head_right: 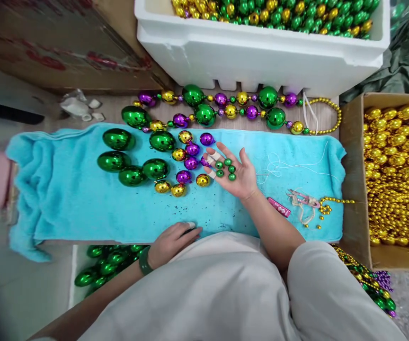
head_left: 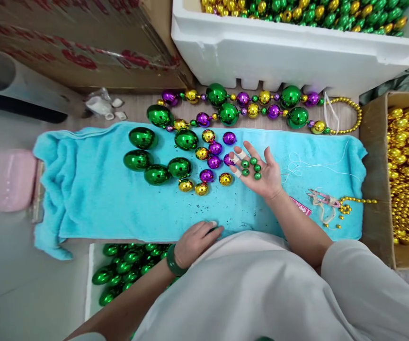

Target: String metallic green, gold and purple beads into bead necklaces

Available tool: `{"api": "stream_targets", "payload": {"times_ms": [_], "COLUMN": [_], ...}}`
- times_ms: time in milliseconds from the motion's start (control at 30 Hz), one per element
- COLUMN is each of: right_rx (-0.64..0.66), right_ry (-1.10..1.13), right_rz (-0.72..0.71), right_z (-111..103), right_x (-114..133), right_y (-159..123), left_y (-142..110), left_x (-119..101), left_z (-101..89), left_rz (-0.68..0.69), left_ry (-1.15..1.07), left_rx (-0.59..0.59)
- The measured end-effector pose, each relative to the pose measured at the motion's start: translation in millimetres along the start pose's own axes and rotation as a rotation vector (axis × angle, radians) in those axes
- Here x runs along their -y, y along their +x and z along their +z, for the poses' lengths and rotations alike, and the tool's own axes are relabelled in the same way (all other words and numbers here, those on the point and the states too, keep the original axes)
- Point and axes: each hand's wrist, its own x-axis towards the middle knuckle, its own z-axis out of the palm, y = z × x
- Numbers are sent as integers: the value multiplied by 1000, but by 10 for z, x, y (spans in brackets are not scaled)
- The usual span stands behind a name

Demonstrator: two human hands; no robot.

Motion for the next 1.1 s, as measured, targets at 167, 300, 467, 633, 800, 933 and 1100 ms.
{"api": "stream_targets", "payload": {"times_ms": [167,300,467,633,800,933,1100], "right_rx": [130,191,241,173,162,186,191], "right_ry": [130,135,73,18,75,136,174], "right_rz": [8,24,48,48,32,52,53], "right_z": [17,149,295,300,262,258,275], "right_x": [-6,-29,-54,-49,-39,-39,-41], "right_y": [18,45,49,12,-14,-17,-27], "left_y": [336,902,1464,1593,1494,1449,1495], "left_x": [33,14,-22,-5,-12,-40,-47], "left_z": [-226,-454,-507,-462,-453,-412,-365], "left_rz": [-150,-157,-118,-179,-244,-263,-239], "left_ry": [-35,-26,26,49,61,76,114], "left_rx": [-138,-357,-518,-515,-542,-516,-476]}}
